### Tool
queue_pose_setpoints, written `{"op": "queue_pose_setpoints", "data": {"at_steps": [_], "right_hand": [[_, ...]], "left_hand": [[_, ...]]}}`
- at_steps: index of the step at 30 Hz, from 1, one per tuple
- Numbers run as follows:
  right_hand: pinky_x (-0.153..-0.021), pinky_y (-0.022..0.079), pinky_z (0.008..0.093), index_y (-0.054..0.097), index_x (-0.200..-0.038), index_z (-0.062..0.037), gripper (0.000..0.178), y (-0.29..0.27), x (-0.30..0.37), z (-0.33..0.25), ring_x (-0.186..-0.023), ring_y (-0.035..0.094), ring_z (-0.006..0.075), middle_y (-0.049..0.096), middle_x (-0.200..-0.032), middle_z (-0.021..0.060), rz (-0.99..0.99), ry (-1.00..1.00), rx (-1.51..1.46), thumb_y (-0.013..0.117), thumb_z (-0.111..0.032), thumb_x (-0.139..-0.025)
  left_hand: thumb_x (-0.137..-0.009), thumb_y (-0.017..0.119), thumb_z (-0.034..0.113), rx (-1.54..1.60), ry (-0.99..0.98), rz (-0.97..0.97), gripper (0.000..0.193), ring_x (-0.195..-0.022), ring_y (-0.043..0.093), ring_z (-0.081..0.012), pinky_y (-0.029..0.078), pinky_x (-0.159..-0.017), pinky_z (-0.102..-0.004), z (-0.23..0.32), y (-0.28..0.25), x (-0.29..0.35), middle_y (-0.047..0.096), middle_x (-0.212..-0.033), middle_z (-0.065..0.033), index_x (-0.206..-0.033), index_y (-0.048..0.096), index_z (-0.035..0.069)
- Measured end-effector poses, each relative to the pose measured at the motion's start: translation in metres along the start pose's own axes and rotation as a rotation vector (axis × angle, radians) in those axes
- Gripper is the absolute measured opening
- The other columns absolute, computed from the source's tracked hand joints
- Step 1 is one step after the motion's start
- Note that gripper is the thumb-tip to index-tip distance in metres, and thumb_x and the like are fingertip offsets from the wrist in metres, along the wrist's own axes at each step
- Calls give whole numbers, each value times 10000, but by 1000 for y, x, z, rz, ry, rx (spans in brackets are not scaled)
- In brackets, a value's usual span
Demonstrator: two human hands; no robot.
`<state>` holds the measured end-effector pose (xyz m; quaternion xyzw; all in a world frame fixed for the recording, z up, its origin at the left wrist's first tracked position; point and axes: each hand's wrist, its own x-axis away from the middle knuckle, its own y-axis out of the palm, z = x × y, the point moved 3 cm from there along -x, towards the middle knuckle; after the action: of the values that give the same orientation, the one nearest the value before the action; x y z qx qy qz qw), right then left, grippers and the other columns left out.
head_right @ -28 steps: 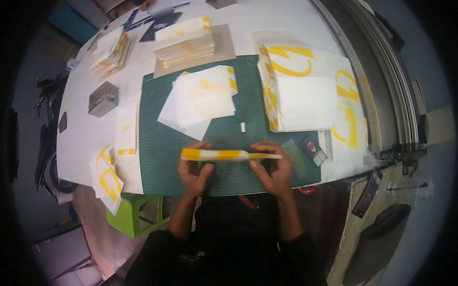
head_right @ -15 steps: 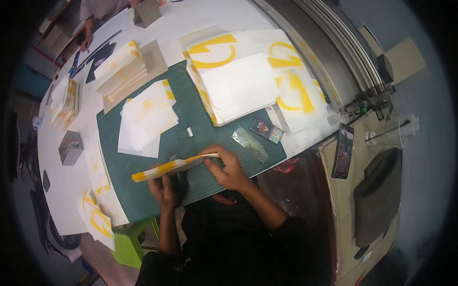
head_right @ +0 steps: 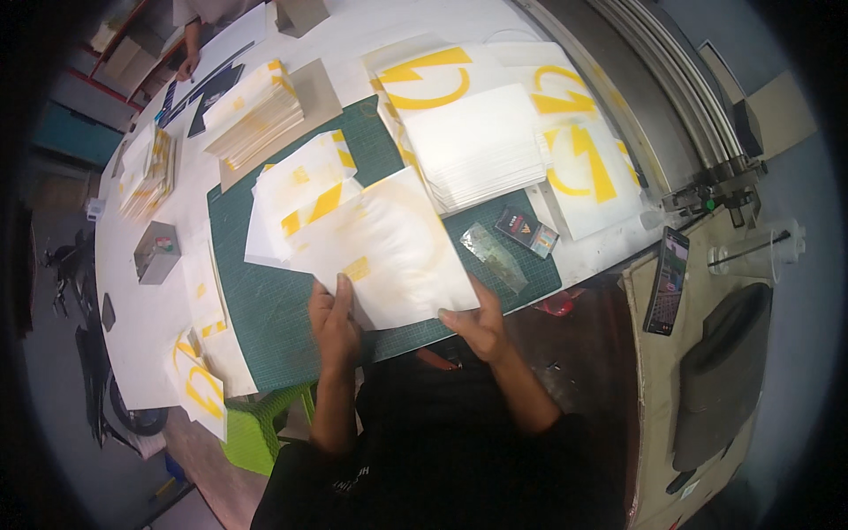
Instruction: The person folds white sheets of paper with yellow printed designs in half on a green cutting mat. They smooth the creases with their hands and stack the folded papers into a pile. The person repeats this process for multiple sheets throughout the clip.
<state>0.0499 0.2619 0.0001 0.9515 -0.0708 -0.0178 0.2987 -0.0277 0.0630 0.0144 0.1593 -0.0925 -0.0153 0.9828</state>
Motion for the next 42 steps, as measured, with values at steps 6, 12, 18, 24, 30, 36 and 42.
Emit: {"op": "queue_pose_setpoints", "data": {"at_steps": [6,12,18,24,30,36,42], "right_hand": [[-848,507,253,540,-1328,89,352,33,32,34,-1034,639,123,649,-1266,154,314,-47,249,615,11,-993],[-739,515,231,575,-1301,104,323,11,32,6,-886,656,110,706,-1125,136,606,-208,465,639,-13,-1007],[-884,528,326,605,-1260,130,327,-62,0,-90,-1007,655,201,686,-1188,191,830,-548,637,667,-76,-1014],[-926,553,340,595,-1283,108,320,-174,-52,-129,-1066,667,239,671,-1237,167,926,-510,369,661,-39,-1006],[-556,533,316,455,-1447,113,623,-157,-62,-118,-786,705,212,714,-1045,191,1050,-137,607,720,-220,-992],[-432,424,255,338,-1529,65,722,-65,-14,-86,-445,551,139,627,-662,95,1020,-325,1033,743,-162,-976],[-532,471,229,362,-1511,46,610,-15,0,-34,-570,576,107,621,-715,54,638,-256,995,674,-55,-996]], "left_hand": [[-1113,492,165,22,5,26,317,-1085,646,-158,519,-935,-285,-13,37,16,664,-1203,-150,-1329,530,-64],[-1097,517,121,283,-70,-48,313,-1136,613,-170,497,-999,-332,-40,72,37,623,-1291,-144,-1370,473,-24],[-991,682,82,-89,287,-289,326,-1159,624,-213,475,-1026,-373,-25,55,30,653,-1242,-138,-1281,560,-2],[-951,733,127,-629,473,-120,190,-1036,687,-264,528,-924,-375,13,-16,-26,702,-1108,-140,-1103,679,27],[-945,748,241,-1243,722,19,346,-1211,632,-338,427,-1099,-492,43,-78,-95,681,-1281,-174,-1215,675,36],[-938,745,366,-1551,728,-92,499,-1258,603,-378,287,-1200,-605,42,-89,-117,673,-1320,-189,-1307,654,42],[-927,750,386,-1705,696,-85,470,-1099,667,-318,321,-1186,-587,42,-80,-98,736,-1142,-144,-1235,696,34]]}}
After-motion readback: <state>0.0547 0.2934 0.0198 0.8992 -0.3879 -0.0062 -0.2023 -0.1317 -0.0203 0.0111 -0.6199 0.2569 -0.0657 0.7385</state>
